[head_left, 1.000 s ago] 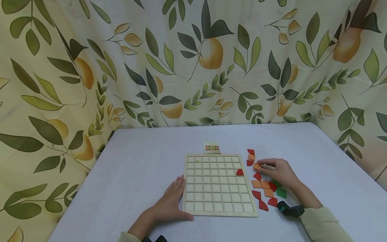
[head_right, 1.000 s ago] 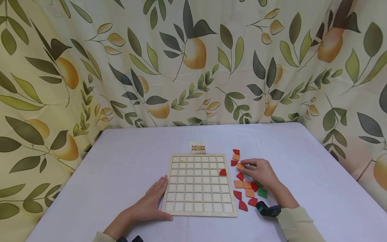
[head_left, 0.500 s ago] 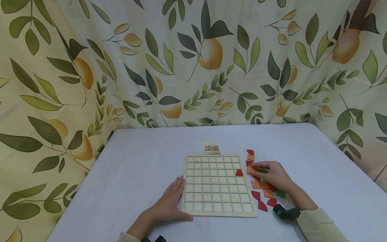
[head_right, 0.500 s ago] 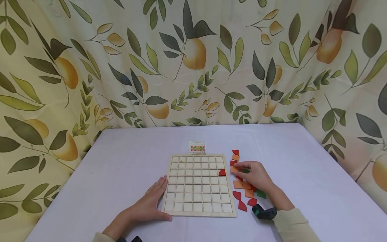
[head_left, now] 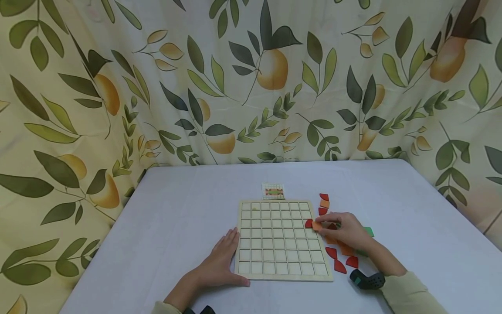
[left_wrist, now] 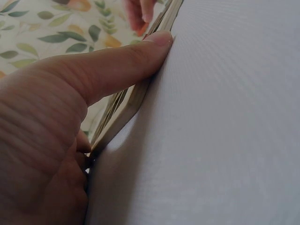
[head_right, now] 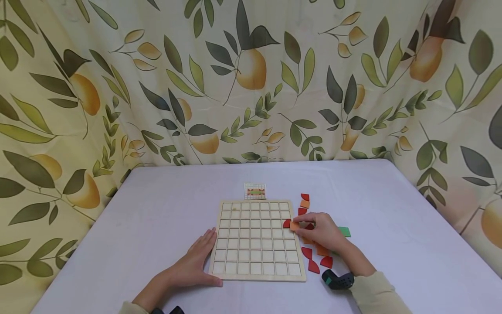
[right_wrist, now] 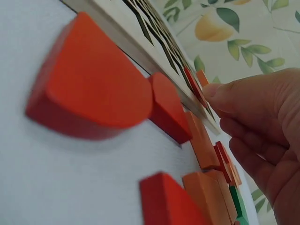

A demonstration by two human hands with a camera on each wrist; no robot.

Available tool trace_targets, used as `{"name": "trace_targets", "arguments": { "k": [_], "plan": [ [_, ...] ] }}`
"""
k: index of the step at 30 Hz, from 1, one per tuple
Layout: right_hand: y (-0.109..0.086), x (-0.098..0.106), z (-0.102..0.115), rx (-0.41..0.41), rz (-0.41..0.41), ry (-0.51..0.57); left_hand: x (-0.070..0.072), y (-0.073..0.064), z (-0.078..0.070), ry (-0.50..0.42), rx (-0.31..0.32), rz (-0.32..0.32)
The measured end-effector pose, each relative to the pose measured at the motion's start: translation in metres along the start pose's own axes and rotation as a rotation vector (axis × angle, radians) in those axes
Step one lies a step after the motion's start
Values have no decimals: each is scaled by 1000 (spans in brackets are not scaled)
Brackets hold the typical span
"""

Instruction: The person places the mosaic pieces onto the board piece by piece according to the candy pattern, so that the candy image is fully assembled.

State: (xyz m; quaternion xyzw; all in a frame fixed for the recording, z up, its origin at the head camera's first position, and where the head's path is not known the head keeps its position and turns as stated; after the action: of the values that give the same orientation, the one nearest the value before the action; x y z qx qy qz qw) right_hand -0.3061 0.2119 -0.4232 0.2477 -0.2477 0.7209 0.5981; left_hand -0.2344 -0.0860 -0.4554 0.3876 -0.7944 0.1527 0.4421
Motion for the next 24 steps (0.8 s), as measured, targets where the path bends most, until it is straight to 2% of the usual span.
{"name": "trace_targets", "arguments": {
  "k": [9,16,24],
  "plan": [
    [-3,-7,5,72,35,-22,-1,0,2,9,-2,6],
    [-2,-9,2,43,79,-2,-1,-1,2,12,1,6],
    [-3,-8,1,55,89,12,-1,-1,1,7,0,3]
  ]
}}
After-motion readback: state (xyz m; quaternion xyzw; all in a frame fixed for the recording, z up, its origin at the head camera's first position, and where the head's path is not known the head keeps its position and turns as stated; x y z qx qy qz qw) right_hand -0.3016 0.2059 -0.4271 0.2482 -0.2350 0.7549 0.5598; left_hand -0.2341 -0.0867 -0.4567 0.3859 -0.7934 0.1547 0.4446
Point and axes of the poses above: each hand's wrist, its own y-axis towards the middle knuckle, its own x-axis out of the back of the hand, z = x × y, the point moved 9 cm from there along y, towards the middle knuckle, and after that the axes turned 12 degrees about -x, right-handed, at the moved point
